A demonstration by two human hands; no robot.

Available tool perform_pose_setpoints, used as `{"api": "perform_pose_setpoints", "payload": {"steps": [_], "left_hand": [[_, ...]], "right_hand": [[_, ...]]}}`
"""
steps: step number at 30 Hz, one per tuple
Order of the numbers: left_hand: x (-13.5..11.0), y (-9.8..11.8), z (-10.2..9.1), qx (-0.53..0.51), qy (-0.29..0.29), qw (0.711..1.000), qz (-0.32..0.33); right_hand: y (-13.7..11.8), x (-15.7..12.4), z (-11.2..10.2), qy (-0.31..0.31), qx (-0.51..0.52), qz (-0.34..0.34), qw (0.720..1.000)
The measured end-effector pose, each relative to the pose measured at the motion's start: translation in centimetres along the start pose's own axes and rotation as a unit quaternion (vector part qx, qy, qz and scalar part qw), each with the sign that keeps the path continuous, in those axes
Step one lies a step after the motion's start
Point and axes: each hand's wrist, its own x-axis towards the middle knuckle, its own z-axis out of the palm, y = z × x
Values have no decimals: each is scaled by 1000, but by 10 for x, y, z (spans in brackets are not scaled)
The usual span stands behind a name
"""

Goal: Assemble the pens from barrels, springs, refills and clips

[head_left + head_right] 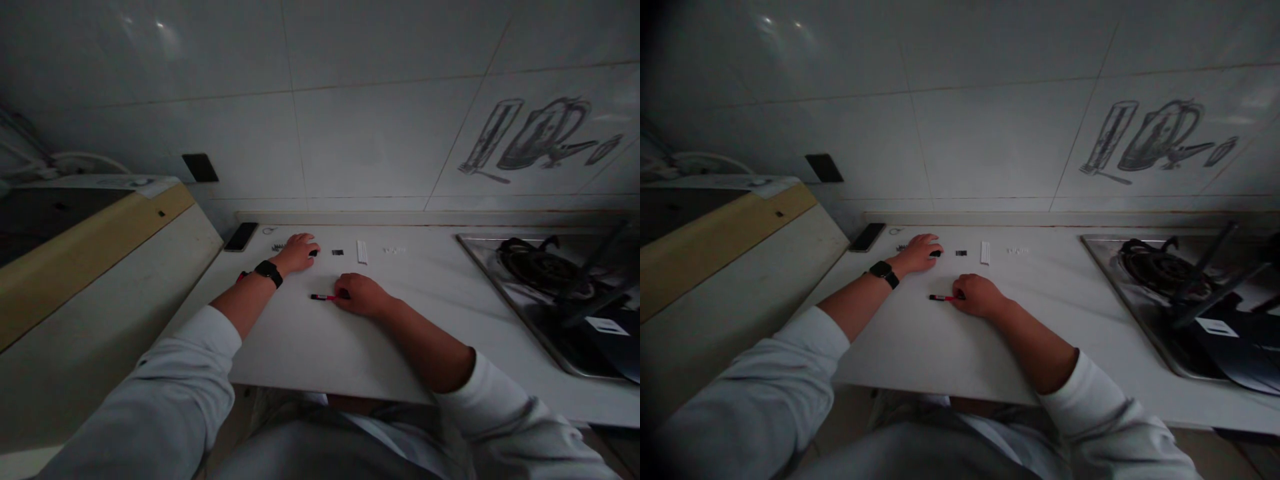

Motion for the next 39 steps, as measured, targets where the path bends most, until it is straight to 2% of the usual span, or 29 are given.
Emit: {"api": "perform_pose_setpoints", "payload": {"steps": [3,6,9,12,16,22,29,33,39], "left_hand": [[-3,3,-8,-24,19,1000,2],[-7,14,-19,-97,75,992,4],[-19,35,-28,-245,106,963,-30],[-38,59,-28,-359,75,929,-41],[-57,73,-22,-357,96,929,-5],[-61,56,-20,-333,153,930,-34],[-64,60,-24,-272,146,951,-4],[-65,61,-24,-302,131,944,-28],[-63,60,-13,-370,103,920,-84]], "right_hand": [[3,1,-1,17,25,21,999],[8,4,-3,57,65,75,993],[13,7,-4,108,100,111,983],[15,8,-4,140,122,106,977],[13,7,-5,144,133,94,976],[24,6,-4,127,141,119,975],[37,4,2,115,138,119,976],[38,3,1,119,126,103,979],[37,4,1,163,100,84,978]]}}
